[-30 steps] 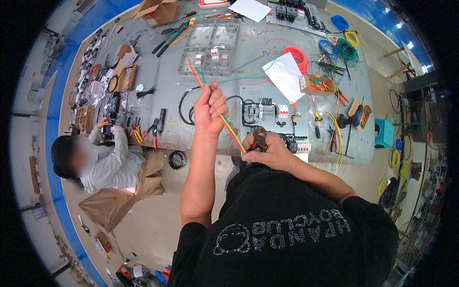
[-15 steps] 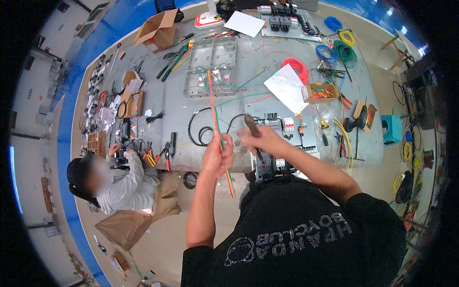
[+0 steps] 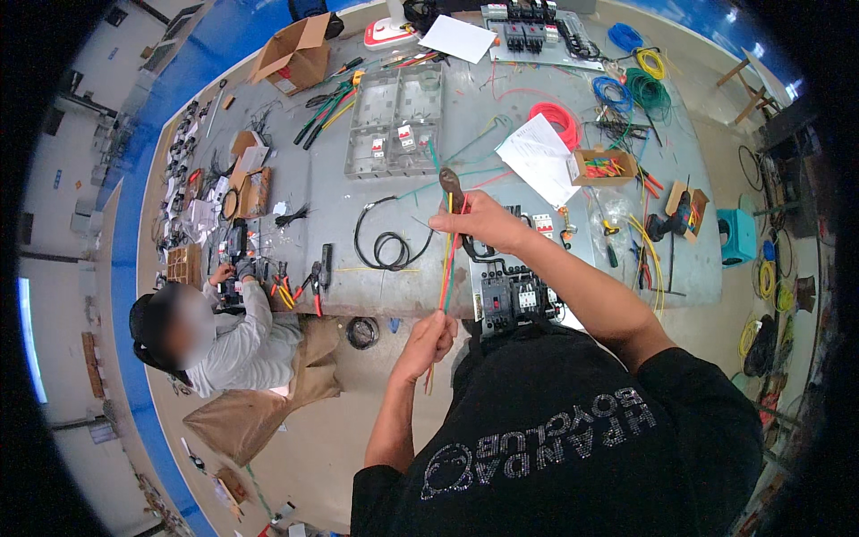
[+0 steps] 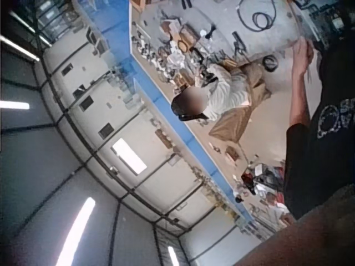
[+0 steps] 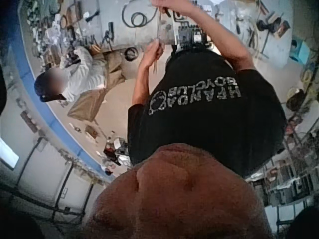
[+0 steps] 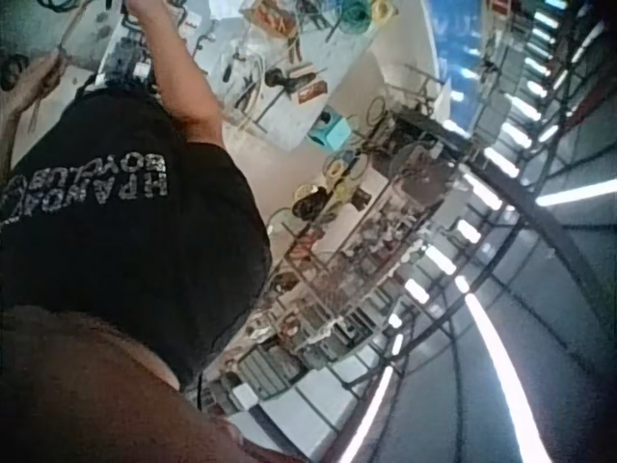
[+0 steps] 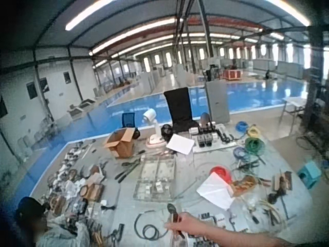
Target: The person strips insulation from colored wires using pliers and connects them to terminals on an electrical control panel. They handle multiple wire colors, cut and strip ends, and insert them into the panel's connection points.
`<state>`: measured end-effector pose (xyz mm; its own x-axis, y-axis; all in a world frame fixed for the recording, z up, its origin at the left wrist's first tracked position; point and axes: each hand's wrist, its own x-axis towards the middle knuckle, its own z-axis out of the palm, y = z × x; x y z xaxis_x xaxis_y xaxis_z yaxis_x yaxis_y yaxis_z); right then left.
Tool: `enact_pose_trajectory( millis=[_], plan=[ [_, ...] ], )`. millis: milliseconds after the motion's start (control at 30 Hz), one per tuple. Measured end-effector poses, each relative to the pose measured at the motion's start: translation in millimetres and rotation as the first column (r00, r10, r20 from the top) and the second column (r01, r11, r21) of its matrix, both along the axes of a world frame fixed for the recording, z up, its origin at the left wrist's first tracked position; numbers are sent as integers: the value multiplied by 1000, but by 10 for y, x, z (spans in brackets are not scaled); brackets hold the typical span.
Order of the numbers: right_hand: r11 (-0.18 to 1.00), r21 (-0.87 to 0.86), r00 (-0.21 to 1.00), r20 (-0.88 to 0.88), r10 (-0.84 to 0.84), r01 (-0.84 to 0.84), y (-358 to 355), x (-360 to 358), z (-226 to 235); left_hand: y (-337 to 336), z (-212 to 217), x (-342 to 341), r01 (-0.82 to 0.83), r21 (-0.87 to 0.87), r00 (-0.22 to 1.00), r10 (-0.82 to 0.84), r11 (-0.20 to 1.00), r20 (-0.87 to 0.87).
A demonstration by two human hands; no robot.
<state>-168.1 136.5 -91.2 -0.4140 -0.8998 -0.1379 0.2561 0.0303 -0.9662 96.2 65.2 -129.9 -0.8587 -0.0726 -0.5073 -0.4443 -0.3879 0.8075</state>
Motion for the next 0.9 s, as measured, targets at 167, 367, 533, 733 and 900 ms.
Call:
enact_pose_trajectory(
  millis=[167, 367, 533, 733, 900],
  plan=[
    [999, 33, 999, -47, -7, 9, 25, 21, -34, 85, -107, 14, -44, 95, 999, 42, 995, 26],
    [993, 111, 995, -87, 47, -37, 32, 192, -9, 104, 178, -442, -156, -72, 987, 154, 985, -42],
    [994, 84, 998, -19, 65, -63, 91, 169, -9, 166, 287, -711, -289, -475, 951, 191, 831, -244],
    [982, 47, 862, 489, 137, -183, 924, 348, -511, -117, 331, -440, -195, -624, 980, 138, 757, -140],
    [946, 224, 929, 339, 149, -234, 1399, 758, -588, -113, 430, -310, -147, -695, 989, 98, 704, -110]
  ],
)
